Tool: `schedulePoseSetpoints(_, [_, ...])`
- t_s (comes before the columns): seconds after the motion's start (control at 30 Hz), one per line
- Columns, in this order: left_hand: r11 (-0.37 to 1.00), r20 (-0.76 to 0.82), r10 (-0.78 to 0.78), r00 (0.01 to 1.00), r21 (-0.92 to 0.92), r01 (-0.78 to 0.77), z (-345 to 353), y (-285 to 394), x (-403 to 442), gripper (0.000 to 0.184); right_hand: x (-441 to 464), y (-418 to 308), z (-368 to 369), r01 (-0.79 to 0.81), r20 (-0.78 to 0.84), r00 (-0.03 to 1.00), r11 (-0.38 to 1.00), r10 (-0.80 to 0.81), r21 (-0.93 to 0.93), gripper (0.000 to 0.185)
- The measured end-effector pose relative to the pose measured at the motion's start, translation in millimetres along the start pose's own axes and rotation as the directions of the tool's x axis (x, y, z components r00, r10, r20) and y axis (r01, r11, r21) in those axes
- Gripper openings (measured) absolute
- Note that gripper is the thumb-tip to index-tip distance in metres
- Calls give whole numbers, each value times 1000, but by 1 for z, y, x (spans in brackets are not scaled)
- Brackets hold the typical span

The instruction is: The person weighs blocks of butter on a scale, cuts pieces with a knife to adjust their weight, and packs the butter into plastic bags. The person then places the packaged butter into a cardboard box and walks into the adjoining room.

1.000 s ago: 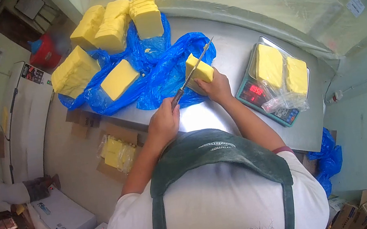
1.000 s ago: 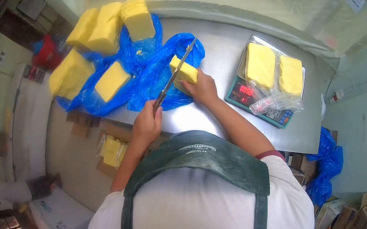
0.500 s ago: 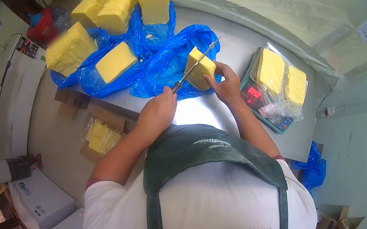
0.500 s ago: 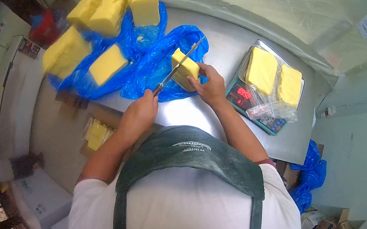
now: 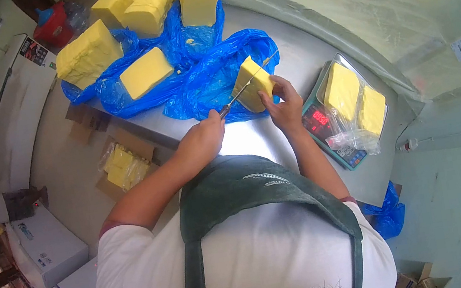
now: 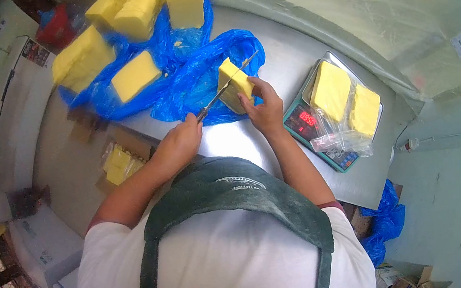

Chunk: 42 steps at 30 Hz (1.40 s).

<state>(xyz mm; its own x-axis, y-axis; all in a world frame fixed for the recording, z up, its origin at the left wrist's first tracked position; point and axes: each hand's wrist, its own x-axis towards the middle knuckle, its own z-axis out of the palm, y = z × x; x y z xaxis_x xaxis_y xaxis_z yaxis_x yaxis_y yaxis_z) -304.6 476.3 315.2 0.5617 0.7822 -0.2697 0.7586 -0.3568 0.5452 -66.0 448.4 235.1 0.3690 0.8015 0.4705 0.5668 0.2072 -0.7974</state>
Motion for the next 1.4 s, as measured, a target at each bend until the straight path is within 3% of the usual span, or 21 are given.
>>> schedulePoseSetpoints(0.63, [992,115,-126,985,-6,128,19,-17,11,32,2,-2,1,40,-10,999,999,-41,-32,45])
schedulePoseSetpoints(0.93, [998,109,-64,992,5,63,36,-34,14,33,1,-2,3,90,-37,995,996,-91,-7,43])
schedulePoseSetpoints(1.27, [989,156,-143,977,70,133,67,-57,29,31,2,2,4,108,-54,992,993,-110,-47,42])
schedulePoseSetpoints(1.4, [992,147,-118,982,70,108,77,-64,31,32,8,-3,-3,151,-5,988,987,-151,-51,54])
